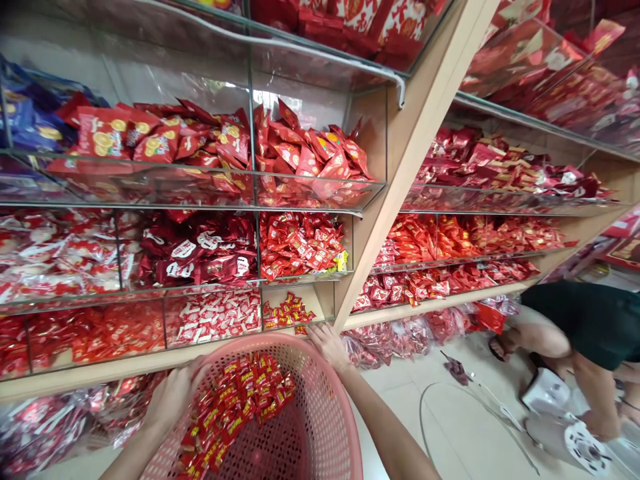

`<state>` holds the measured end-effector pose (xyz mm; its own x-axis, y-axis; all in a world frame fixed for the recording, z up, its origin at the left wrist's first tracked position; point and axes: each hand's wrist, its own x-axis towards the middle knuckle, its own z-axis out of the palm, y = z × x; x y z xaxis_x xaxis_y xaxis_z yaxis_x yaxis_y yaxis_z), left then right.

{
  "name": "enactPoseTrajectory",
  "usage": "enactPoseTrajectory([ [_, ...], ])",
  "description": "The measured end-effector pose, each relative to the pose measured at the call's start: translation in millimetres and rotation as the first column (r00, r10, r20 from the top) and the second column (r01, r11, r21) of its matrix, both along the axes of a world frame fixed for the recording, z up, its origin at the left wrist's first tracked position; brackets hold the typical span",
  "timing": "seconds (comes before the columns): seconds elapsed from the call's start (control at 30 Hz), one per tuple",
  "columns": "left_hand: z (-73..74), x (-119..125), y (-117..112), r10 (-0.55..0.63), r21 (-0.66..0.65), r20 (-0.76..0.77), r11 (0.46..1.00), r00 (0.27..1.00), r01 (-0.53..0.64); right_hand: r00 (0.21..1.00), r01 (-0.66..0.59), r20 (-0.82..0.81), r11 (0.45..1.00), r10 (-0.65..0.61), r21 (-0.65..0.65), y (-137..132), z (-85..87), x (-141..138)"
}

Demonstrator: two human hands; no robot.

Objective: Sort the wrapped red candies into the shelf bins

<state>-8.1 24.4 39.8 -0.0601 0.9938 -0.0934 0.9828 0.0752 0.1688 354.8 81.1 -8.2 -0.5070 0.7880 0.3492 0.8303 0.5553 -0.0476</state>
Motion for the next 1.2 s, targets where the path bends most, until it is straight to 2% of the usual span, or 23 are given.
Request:
enactPoseTrajectory([
  [0.17,-1.3,-4,-3,0.003,-0.009,-0.02,1.0,1.0,-0.003,0.999,0.018,0.034,1.0,-0.019,0.026,8,-10.9,-8],
  [0.3,-6.9,-8,-3,-0.013,0.016,0.015,1.0,1.0,0.013,0.999,0.05,-0.007,0.996,-0.05,0.078,11,-20.2,-9],
  [0.37,-8.2,-9,-3,-0.017,0.021,0.039,1.0,0.999,0.017,0.998,0.041,-0.051,0.995,-0.036,0.096,7,-19.4,-4],
  [0.43,-8.5,-9,-2,-0.016,0.015,0.049,1.0,0.999,0.015,0.995,0.032,-0.101,0.993,-0.02,0.112,1,-9.3,2],
  [0.53,-9.0,-9,-2,-0.026,-0.004,0.014,1.0,1.0,0.026,0.985,0.011,-0.172,0.986,0.018,0.165,-10,28.6,10],
  [0.6,-9.9,-10,-1,-0.033,-0.022,-0.013,0.999,0.999,0.033,0.973,-0.012,-0.224,0.974,0.064,0.225,-15,67.1,11],
  [0.73,-13.0,-15,0,-0.054,-0.065,-0.001,0.996,0.999,0.054,0.93,0.046,-0.351,0.913,0.109,0.405,-15,153.7,6],
  [0.8,-15.2,-19,-1,-0.07,-0.07,0.03,0.995,0.997,0.072,0.915,0.112,-0.397,0.9,0.072,0.422,-10,190.4,0],
  [0.87,-17.6,-23,-4,-0.065,-0.096,0.049,0.993,0.997,0.069,0.898,0.22,-0.438,0.897,-0.033,0.383,-4,216.7,-5],
  [0.97,-21.0,-27,-10,-0.058,-0.117,0.074,0.991,0.996,0.067,0.873,0.345,-0.454,0.884,-0.179,0.315,7,234.8,-15],
  [1.1,-24.2,-29,-17,-0.038,-0.083,0.137,0.995,0.99,0.05,0.875,0.421,-0.374,0.867,-0.309,0.268,19,235.1,-26],
  [1.2,-25.3,-31,-20,-0.008,-0.064,0.175,0.998,0.985,0.019,0.869,0.451,-0.344,0.856,-0.356,0.253,25,232.5,-32],
])
